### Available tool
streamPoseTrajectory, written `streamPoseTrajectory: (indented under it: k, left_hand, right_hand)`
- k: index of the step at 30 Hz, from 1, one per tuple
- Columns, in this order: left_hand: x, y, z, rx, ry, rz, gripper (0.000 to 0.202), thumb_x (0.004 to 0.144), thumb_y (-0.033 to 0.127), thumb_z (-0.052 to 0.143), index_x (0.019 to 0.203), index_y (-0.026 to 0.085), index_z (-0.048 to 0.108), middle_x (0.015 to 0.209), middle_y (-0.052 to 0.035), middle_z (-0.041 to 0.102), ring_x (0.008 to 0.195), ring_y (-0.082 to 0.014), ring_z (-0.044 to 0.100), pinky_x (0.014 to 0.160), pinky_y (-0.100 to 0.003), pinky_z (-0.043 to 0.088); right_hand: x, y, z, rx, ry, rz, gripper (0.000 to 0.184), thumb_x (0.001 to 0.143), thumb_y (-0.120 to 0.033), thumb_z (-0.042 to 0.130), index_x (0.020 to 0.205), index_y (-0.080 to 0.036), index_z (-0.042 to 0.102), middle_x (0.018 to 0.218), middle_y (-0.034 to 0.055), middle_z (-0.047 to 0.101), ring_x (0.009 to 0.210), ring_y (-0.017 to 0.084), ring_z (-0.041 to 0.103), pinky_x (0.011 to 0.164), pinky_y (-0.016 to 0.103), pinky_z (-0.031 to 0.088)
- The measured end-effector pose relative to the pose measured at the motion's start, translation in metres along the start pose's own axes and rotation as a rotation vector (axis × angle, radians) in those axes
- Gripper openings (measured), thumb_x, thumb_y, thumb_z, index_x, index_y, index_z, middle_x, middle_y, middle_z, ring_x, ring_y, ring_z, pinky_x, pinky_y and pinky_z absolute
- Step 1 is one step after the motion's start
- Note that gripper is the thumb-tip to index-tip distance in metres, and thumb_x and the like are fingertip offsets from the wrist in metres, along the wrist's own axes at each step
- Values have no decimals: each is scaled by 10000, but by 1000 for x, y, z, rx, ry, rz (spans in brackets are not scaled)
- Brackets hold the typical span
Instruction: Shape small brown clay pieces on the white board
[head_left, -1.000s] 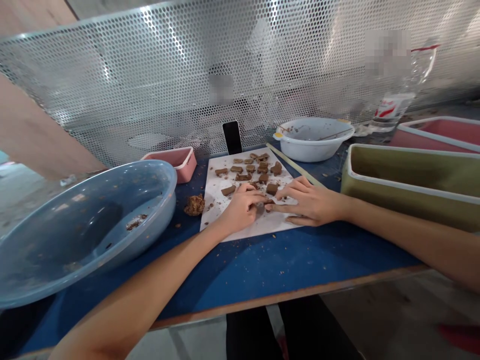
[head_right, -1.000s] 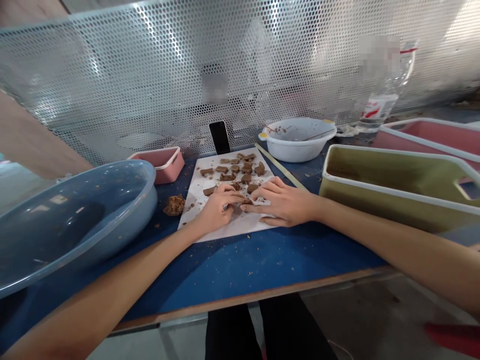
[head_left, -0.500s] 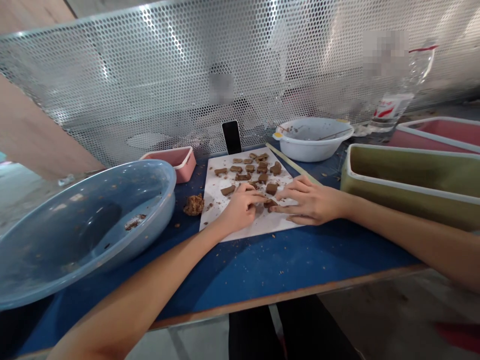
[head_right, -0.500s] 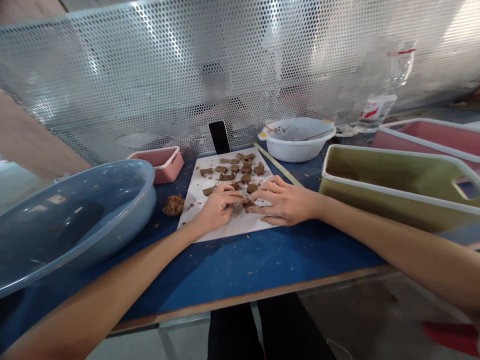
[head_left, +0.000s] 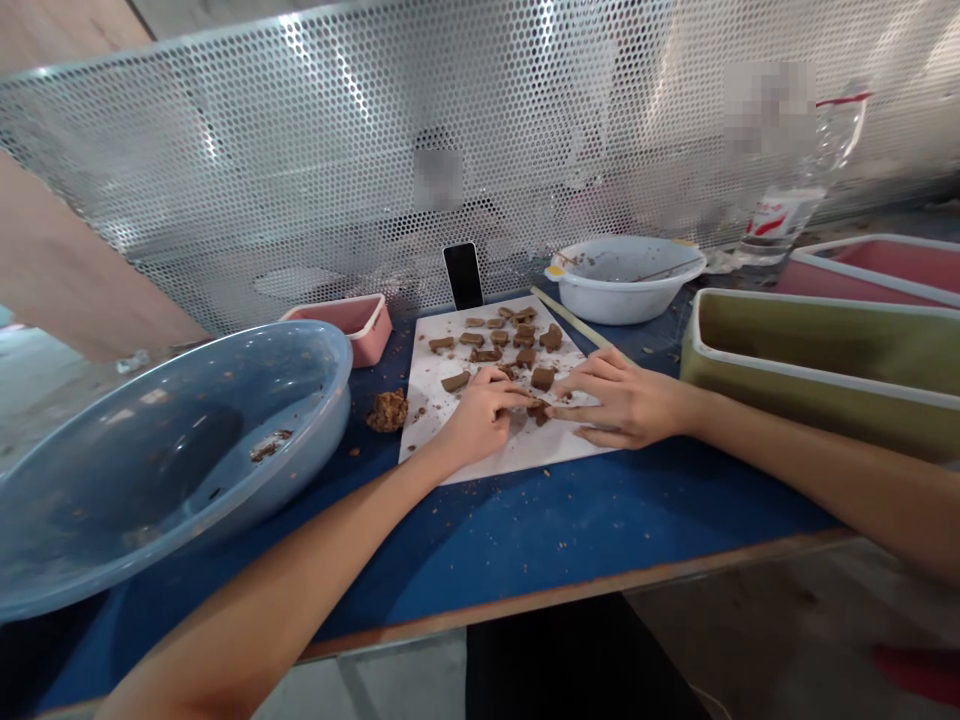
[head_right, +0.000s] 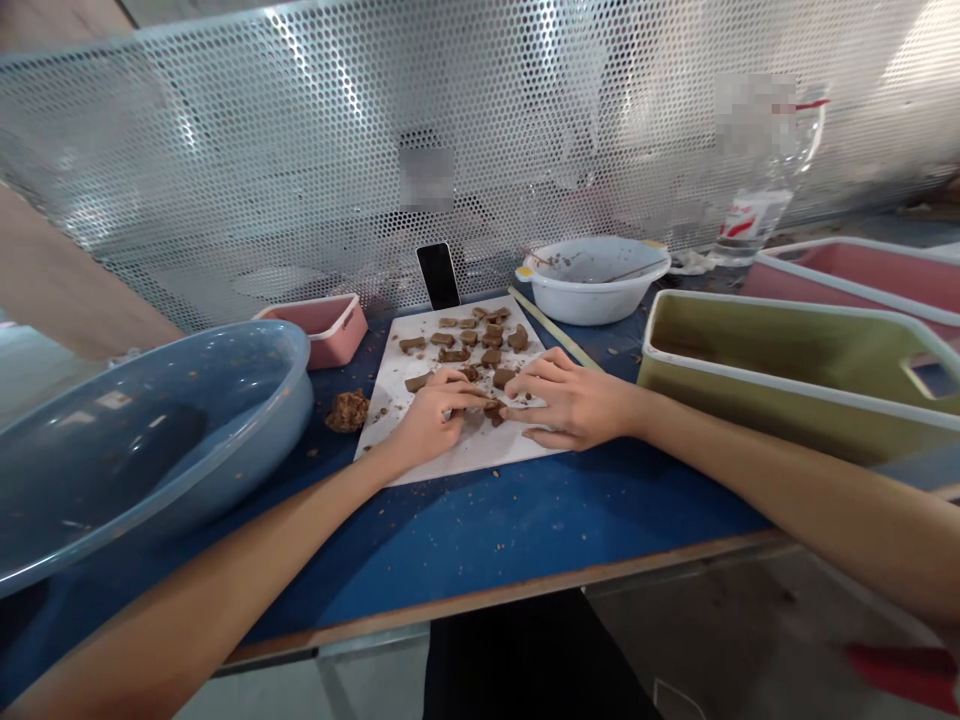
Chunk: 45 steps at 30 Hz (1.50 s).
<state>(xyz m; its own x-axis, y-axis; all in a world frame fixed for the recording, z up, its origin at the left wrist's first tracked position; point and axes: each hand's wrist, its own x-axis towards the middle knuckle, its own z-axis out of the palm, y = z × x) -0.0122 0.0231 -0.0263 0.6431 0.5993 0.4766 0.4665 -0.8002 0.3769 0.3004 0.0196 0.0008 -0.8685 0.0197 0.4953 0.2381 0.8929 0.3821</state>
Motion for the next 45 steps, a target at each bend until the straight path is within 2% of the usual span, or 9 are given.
streamPoseTrajectory:
  k: [4, 7, 10, 14, 23, 26, 33, 38, 45]
  left_hand:
    - [1, 4, -1, -23, 31, -35, 449, 923, 29, 625, 1251, 230, 857, 1242, -115, 837, 1262, -344, 654, 1106, -605, 590]
    - [2, 10, -2, -89, 4, -92, 389, 1013, 261, 757, 1399, 211, 771, 1302, -154, 769, 1312, -355, 644, 1105, -565, 598]
    - [4, 15, -1, -88, -55, -152, 594, 975, 515, 890, 1462, 214, 732, 1317, -161, 721, 1305, -368, 632, 1102, -546, 589]
    - [7, 20, 0, 31, -86, -238, 813, 900, 653, 951, 1522, 196, 698, 1265, -149, 705, 1307, -400, 599, 1173, -610, 503]
    - [10, 27, 2, 91, -91, -238, 596, 989, 529, 891, 1476, 240, 708, 1231, -121, 738, 1331, -400, 602, 1198, -610, 444]
    - [9, 25, 2, 62, -82, -226, 583, 1001, 511, 873, 1482, 230, 702, 1186, -122, 728, 1333, -397, 610, 1196, -606, 462]
    - [8, 21, 3, 16, -68, -215, 576, 997, 501, 882, 1479, 235, 714, 1195, -128, 692, 1289, -391, 635, 1161, -602, 493]
    - [8, 20, 2, 20, -75, -224, 578, 994, 500, 880, 1485, 250, 708, 1186, -123, 692, 1293, -394, 637, 1155, -615, 508]
    - [8, 22, 1, -3, -72, -228, 557, 980, 450, 902, 1464, 241, 721, 1190, -122, 703, 1272, -379, 651, 1167, -618, 513]
  right_hand:
    - [1, -2, 2, 48, 28, 118, 292, 1144, -312, 637, 1409, -245, 739, 1284, 113, 704, 1174, 284, 622, 1020, 456, 442]
    - [1, -3, 7, 71, 35, 169, 333, 1142, -317, 647, 1455, -250, 739, 1293, 123, 685, 1191, 293, 601, 1034, 457, 434]
    - [0, -2, 10, 103, 34, 173, 338, 1128, -301, 661, 1449, -261, 759, 1324, 129, 675, 1216, 301, 593, 1055, 464, 428]
    - [1, -2, 10, 145, -18, 142, 316, 1138, -309, 633, 1423, -257, 760, 1333, 131, 666, 1219, 293, 592, 1063, 468, 449]
    - [-1, 2, 8, 119, 19, 97, 267, 1105, -305, 668, 1350, -283, 774, 1322, 109, 698, 1200, 301, 613, 1025, 479, 449]
    - [-5, 7, 4, 24, -29, 12, 334, 1125, -348, 663, 1446, -290, 734, 1354, 92, 731, 1211, 290, 630, 1027, 480, 473]
    - [-5, 6, 2, -95, 19, -91, 442, 1104, -361, 704, 1531, -243, 719, 1335, 101, 777, 1200, 287, 641, 1007, 463, 478]
    - [-5, 5, 2, -110, 52, -130, 391, 1099, -349, 713, 1456, -195, 752, 1294, 100, 802, 1196, 282, 650, 1024, 462, 480]
    - [-12, 5, 5, -140, -7, -114, 347, 1142, -354, 633, 1454, -246, 742, 1367, 95, 810, 1228, 285, 673, 1053, 498, 494]
